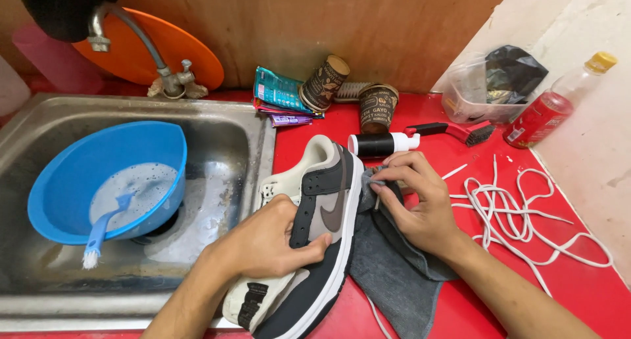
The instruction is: The person cleans a white and black sneaker using a grey cloth. They wipe the exterior sides, the heel, and the toe box of the shoe, rotating it to access different areas while working over a red countertop next to a sink.
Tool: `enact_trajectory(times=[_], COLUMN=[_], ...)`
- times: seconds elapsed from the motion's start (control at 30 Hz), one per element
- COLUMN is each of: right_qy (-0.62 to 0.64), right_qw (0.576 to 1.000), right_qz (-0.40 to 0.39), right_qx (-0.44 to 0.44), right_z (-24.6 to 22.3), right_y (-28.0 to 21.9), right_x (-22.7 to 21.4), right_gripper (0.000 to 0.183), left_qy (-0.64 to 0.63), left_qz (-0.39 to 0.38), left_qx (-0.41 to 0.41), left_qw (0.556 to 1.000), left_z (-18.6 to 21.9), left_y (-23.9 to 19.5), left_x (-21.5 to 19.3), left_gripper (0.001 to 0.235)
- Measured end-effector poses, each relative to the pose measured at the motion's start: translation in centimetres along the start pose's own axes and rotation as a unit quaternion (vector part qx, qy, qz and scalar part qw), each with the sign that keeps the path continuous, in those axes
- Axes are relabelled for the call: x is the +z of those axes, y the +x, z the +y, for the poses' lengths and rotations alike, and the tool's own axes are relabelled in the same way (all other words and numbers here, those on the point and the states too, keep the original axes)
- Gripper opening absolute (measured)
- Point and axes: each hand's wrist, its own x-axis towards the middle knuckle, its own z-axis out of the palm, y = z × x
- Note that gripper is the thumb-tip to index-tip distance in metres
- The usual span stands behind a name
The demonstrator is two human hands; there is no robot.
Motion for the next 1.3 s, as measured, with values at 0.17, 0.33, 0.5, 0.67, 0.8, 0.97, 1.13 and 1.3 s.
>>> enact_trajectory(times=[0.17,0.33,0.5,0.67,0.8,0.97,1.13,1.3], right_qy=[0.017,0.011,0.018,0.024,0.056,0.076,0.094,0.082], right_qw=[0.999,0.999,0.999,0.999,0.998,0.997,0.995,0.997], right_qz=[-0.007,-0.001,0.024,0.025,0.023,0.018,0.02,0.012], right_qx=[-0.027,-0.05,-0.035,-0.025,-0.019,-0.015,0.001,-0.01], right_z=[-1.0,-2.4,-2.8,-2.5,-2.4,-2.1,-1.8,-2.0], right_y=[-0.3,-0.9,-1.2,-1.2,-1.4,-1.9,-2.1,-1.8], right_x=[0.0,0.4,0.6,0.7,0.8,0.9,0.9,0.8], right_gripper=[0.005,0.007,0.008,0.008,0.008,0.009,0.008,0.006], left_qy=[0.006,0.006,-0.056,-0.126,-0.199,-0.271,-0.249,-0.333], left_qz=[0.119,0.221,0.265,0.241,0.218,0.216,0.17,0.123], left_qx=[0.069,0.035,-0.029,-0.118,-0.115,-0.215,-0.288,-0.086], left_qw=[0.99,0.975,0.962,0.955,0.949,0.913,0.909,0.931], left_z=[-0.5,-1.4,-1.1,-1.1,-0.9,-0.6,-2.2,-0.5], left_y=[0.5,0.1,0.1,0.4,0.4,0.6,0.1,0.3], left_x=[0.2,-0.4,-1.3,-1.6,-1.8,-2.1,-2.2,-2.9], left_gripper=[0.039,0.046,0.043,0.054,0.054,0.041,0.05,0.044])
